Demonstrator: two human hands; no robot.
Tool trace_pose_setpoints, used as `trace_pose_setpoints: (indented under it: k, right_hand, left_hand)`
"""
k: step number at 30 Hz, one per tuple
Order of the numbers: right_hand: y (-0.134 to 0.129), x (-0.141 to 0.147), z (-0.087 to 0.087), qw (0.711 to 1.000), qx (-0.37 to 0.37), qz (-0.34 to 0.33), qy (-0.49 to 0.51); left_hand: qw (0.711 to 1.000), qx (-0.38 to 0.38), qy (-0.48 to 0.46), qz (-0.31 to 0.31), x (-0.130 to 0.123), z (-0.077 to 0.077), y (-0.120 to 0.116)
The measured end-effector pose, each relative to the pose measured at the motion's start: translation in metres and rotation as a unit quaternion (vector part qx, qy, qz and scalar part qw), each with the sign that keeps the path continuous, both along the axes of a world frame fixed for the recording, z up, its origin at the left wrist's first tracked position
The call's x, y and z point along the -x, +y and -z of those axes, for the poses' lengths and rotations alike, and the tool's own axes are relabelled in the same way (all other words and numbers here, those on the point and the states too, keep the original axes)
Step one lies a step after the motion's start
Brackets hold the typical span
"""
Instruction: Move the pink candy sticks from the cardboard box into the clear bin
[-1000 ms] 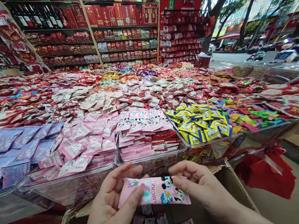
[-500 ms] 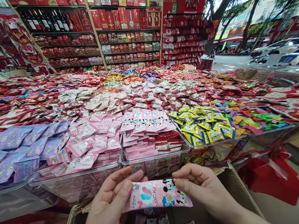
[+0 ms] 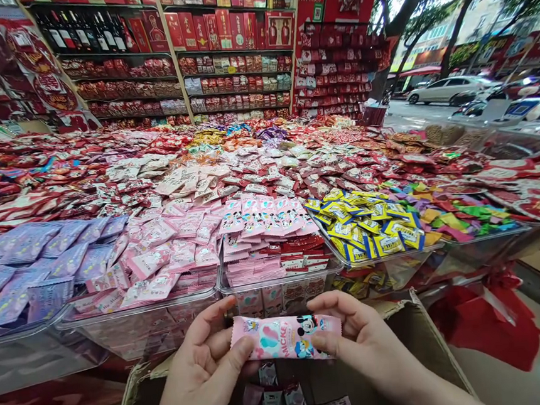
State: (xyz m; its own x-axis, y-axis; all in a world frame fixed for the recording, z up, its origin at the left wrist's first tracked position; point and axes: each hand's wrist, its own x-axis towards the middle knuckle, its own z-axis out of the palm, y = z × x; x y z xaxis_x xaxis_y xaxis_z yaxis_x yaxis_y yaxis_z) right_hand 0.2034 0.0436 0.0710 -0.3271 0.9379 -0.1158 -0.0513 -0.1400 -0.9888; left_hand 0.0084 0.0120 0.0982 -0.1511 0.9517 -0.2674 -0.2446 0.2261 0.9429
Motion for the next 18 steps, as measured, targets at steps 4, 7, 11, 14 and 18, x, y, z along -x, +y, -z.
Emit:
trace_pose_setpoints:
  k: [4, 7, 11, 14, 18]
  right_hand:
    - [0.014, -0.005, -0.010, 0.978, -0.198, 0.021, -0.058]
    - [0.036, -0.005, -0.028, 0.901, -0.400, 0.011, -0.165]
    - [0.064, 0.004, -0.040, 0.816, -0.516, -0.011, -0.261]
    - [0.076, 0.012, -0.038, 0.800, -0.519, -0.020, -0.299]
    - [0.080, 0.016, -0.035, 0.792, -0.506, -0.012, -0.342]
  left_hand:
    - [0.997, -0.037, 0.065, -0.013, 0.003, -0.015, 0.014]
    - [0.983, -0.073, 0.165, 0.016, 0.010, -0.031, 0.035]
    - [0.883, -0.125, 0.450, 0.044, 0.022, -0.042, 0.064]
    - [0.792, -0.120, 0.597, 0.044, 0.028, -0.044, 0.075]
    - [0.734, -0.094, 0.669, 0.064, 0.026, -0.044, 0.078]
